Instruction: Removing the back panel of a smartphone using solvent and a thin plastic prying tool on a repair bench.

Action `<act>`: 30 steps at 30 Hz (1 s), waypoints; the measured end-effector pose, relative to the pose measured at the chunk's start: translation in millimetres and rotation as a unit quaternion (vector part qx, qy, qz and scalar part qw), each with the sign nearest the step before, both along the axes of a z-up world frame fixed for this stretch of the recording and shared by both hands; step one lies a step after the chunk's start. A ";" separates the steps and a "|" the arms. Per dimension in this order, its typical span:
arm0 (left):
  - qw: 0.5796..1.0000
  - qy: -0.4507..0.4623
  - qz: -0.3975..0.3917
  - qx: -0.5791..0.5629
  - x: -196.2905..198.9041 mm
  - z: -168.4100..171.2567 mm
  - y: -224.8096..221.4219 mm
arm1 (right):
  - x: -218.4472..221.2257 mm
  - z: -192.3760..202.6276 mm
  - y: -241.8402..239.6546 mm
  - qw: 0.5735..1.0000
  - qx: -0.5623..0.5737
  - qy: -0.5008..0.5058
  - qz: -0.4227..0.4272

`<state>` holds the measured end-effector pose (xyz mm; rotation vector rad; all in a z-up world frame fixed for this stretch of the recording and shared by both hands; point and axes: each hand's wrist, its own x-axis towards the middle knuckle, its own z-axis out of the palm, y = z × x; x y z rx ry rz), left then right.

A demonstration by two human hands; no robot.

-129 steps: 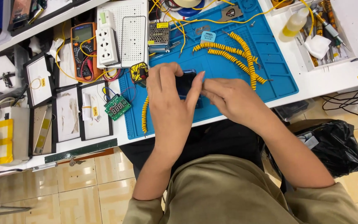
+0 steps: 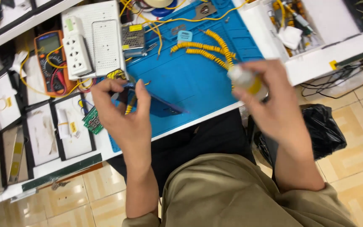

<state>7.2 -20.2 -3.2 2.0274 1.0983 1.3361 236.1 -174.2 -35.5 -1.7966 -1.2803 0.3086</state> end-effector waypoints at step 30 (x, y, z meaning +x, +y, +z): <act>0.974 0.120 -0.018 0.192 31.8 -8.9 -28.4 | -68.7 -72.0 32.2 0.981 0.095 -0.158 0.058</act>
